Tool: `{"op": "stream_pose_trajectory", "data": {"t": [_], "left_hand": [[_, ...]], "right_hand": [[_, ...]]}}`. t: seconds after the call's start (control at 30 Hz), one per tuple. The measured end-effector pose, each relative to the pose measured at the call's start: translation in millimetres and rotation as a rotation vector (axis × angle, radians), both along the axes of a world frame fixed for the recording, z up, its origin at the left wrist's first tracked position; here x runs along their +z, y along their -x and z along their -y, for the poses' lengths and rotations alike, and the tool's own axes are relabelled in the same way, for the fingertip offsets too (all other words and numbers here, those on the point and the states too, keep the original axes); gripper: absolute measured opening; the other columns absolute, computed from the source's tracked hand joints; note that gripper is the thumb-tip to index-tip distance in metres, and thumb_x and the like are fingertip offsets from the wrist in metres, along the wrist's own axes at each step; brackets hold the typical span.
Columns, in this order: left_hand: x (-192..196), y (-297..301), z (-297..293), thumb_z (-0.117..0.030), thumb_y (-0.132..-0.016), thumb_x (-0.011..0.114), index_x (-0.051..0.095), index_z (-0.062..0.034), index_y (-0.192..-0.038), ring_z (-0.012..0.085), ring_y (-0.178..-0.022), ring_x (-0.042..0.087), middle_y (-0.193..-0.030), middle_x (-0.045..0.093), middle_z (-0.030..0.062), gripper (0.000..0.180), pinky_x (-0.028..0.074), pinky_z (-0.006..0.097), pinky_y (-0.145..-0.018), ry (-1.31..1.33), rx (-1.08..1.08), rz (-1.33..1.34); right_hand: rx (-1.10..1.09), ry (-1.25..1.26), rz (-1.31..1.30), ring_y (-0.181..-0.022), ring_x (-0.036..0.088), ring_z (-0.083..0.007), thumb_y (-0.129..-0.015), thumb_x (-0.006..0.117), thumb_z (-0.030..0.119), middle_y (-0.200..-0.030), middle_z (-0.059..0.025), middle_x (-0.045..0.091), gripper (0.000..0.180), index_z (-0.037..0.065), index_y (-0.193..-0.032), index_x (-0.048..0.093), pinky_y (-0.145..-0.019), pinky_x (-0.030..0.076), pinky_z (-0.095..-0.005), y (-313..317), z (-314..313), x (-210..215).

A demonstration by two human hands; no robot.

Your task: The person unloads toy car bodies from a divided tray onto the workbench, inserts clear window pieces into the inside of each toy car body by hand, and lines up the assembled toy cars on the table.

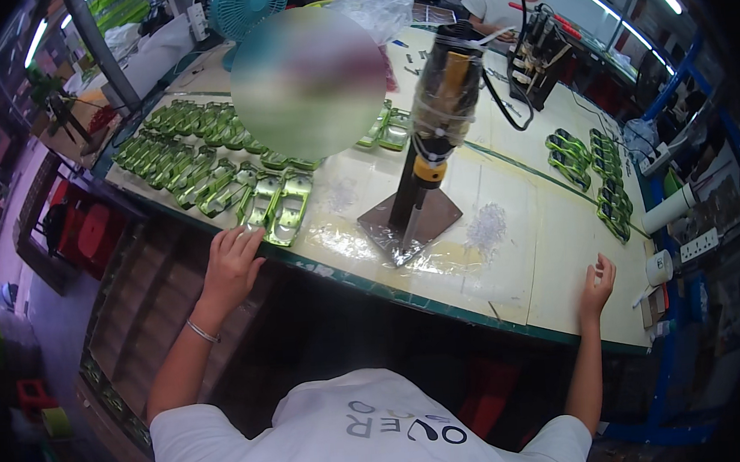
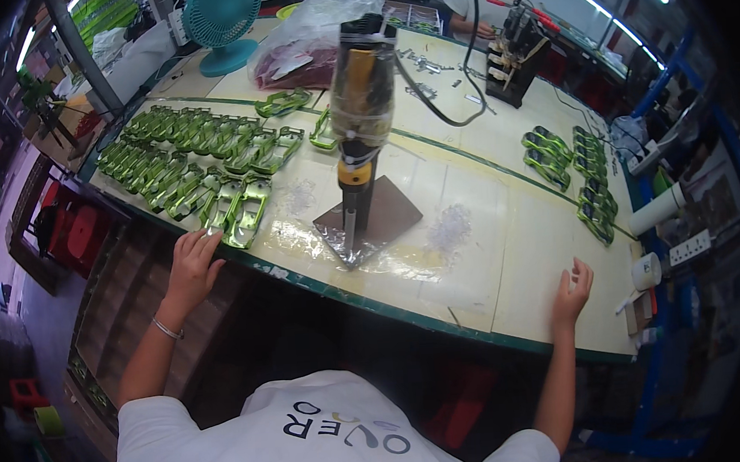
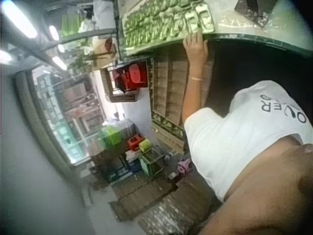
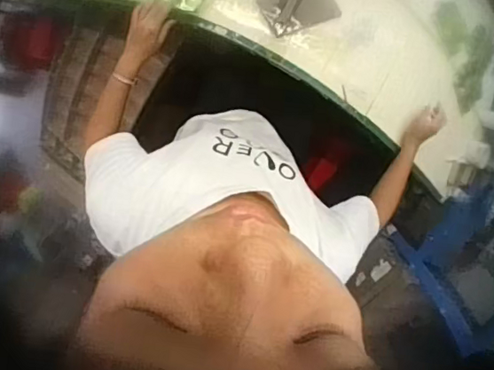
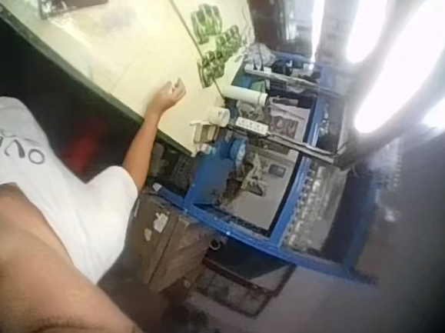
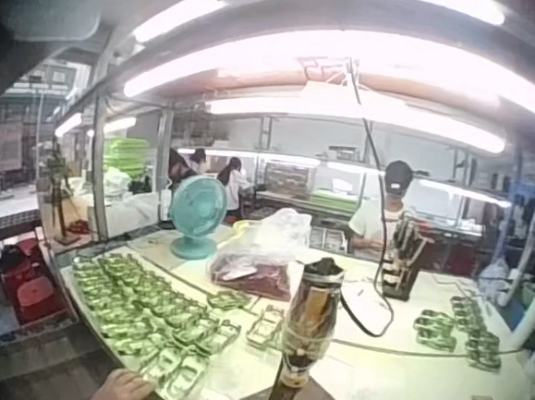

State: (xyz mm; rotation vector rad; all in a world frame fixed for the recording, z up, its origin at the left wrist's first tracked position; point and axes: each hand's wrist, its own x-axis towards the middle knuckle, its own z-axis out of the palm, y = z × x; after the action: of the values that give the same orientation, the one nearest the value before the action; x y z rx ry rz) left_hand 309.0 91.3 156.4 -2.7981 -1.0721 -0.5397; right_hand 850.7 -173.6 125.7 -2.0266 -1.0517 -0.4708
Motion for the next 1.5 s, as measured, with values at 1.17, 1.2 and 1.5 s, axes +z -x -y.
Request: {"op": "stream_pose_trajectory", "data": {"t": [1.17, 1.2, 1.5], "left_hand": [[-21, -93, -17, -0.008, -0.075, 0.054, 0.053, 0.0017, -0.079, 0.0247, -0.064, 0.052, -0.073, 0.052, 0.0138, 0.011, 0.041, 0.032, -0.058, 0.332, 0.054, 0.642], [-32, -98, -33, -0.009, -0.075, 0.053, 0.053, 0.0016, -0.078, 0.0261, -0.065, 0.052, -0.073, 0.052, 0.0142, 0.011, 0.041, 0.033, -0.059, 0.251, 0.056, 0.576], [-43, -107, -70, -0.006, -0.075, 0.047, 0.047, 0.0015, -0.074, 0.0277, -0.062, 0.047, -0.069, 0.049, 0.0156, 0.008, 0.038, 0.035, -0.059, 0.33, 0.068, 0.315]], "right_hand": [[0.966, -0.205, -2.058, -0.073, 0.056, -0.022, -0.072, 0.057, 0.036, -0.086, -0.015, 0.053, 0.065, 0.004, -0.12, 0.029, -0.059, 0.048, -0.0282, 323, -49, 5], [0.96, -0.262, -2.04, -0.073, 0.056, -0.0219, -0.072, 0.057, 0.035, -0.086, -0.0149, 0.053, 0.064, 0.005, -0.121, 0.028, -0.059, 0.048, -0.0283, 316, -43, 3], [0.826, -0.477, -2.039, -0.074, 0.055, -0.018, -0.073, 0.056, 0.025, -0.087, -0.0123, 0.051, 0.057, 0.006, -0.12, 0.029, -0.059, 0.047, -0.0251, 275, -4, -2]]}}
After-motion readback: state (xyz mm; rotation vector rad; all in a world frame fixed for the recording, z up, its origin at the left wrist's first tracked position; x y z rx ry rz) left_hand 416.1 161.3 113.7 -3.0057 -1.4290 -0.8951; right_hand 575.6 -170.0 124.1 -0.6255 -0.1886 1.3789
